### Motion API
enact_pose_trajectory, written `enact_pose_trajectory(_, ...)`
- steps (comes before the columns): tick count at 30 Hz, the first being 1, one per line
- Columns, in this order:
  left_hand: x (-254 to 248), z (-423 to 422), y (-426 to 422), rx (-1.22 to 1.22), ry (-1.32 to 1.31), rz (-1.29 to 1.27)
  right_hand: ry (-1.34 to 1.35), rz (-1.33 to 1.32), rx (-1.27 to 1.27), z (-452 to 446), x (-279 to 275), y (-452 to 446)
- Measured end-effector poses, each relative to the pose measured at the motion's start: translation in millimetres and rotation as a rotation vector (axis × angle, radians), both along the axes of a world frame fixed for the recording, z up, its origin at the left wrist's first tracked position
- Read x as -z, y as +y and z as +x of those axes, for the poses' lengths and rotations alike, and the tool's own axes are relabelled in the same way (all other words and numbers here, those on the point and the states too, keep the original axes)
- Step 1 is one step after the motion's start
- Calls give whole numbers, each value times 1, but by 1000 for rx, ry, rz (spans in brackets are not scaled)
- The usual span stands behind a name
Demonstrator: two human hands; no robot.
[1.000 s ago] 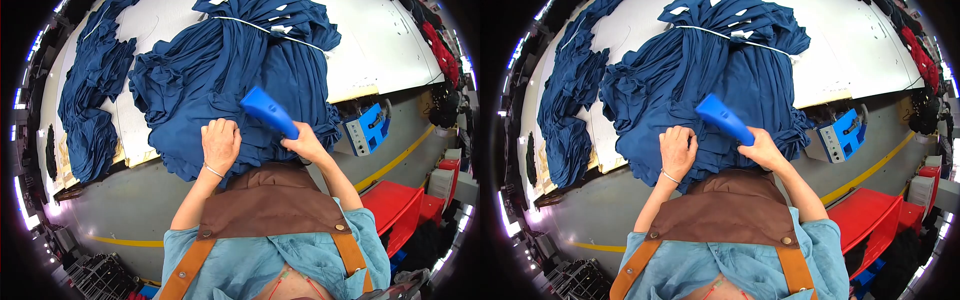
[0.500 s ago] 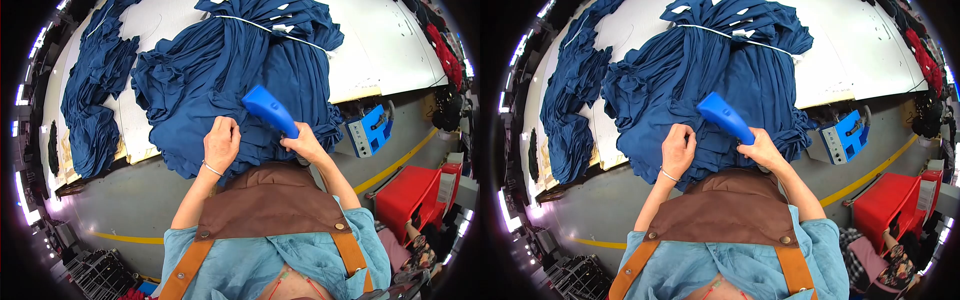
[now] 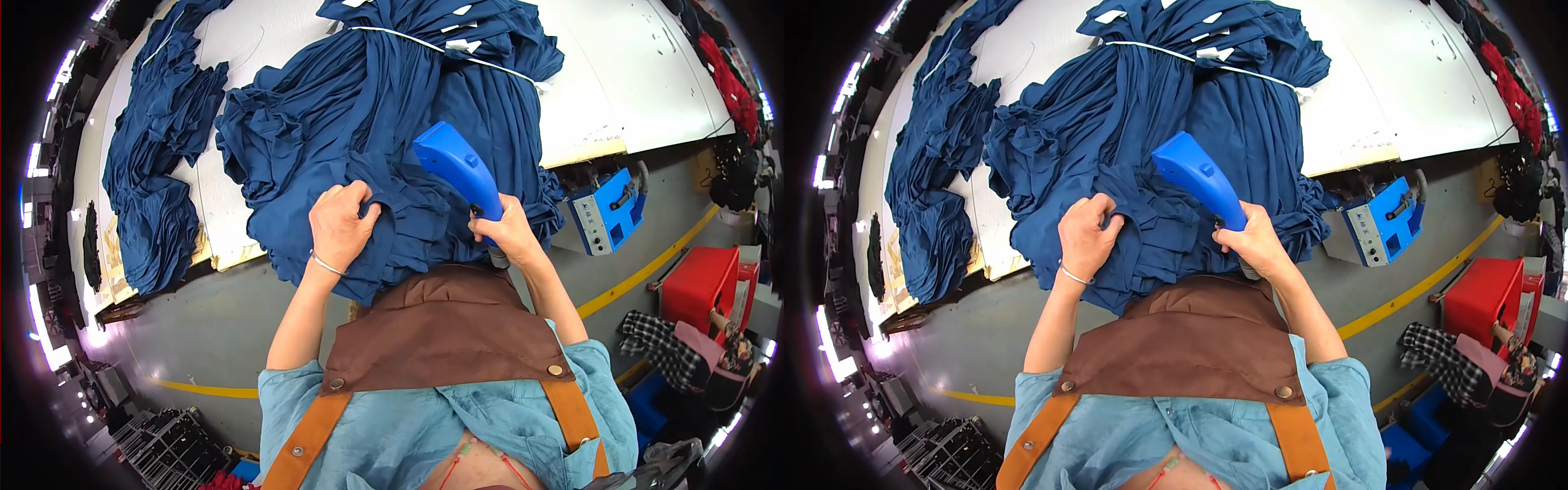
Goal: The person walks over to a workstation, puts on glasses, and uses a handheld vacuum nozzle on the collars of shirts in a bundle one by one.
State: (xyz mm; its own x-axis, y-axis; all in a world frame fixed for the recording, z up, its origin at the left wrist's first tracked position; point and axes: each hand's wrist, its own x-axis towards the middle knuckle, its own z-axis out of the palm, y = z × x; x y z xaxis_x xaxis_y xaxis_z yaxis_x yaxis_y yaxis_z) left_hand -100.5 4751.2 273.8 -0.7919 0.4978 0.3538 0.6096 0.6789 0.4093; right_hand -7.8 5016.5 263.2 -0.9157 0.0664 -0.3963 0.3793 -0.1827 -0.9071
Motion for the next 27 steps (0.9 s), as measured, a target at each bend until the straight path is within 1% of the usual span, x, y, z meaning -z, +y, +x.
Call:
enact_pose_trajectory(4,10,-14,-7,-80,-801,286,12,81,-32,5,-5,-5)
enact_pose_trajectory(5,8,-15,-6,-80,-800,286,12,81,-32,7,-9,-6)
enact_pose_trajectory(9,-15,-19,1,-140,-1280,969,54,278,-37,11,-31,-16)
enact_pose_trajectory(10,-18,-19,2,-141,-1280,969,54,278,-38,11,-33,-19)
enact_pose_trajectory(14,-25,-14,7,-321,-1217,913,25,443,-207,13,-41,-33)
enact_pose_trajectory(15,-25,-14,7,-340,-1191,880,25,445,-210,14,-41,-34)
enact_pose_trajectory(20,-18,-12,8,-328,-1124,830,56,421,-103,17,-42,-37)
enact_pose_trajectory(24,-16,-9,10,-318,-1102,833,42,511,-267,18,-44,-35)
enact_pose_trajectory(27,-15,-9,11,-313,-1078,812,64,491,-222,19,-39,-36)
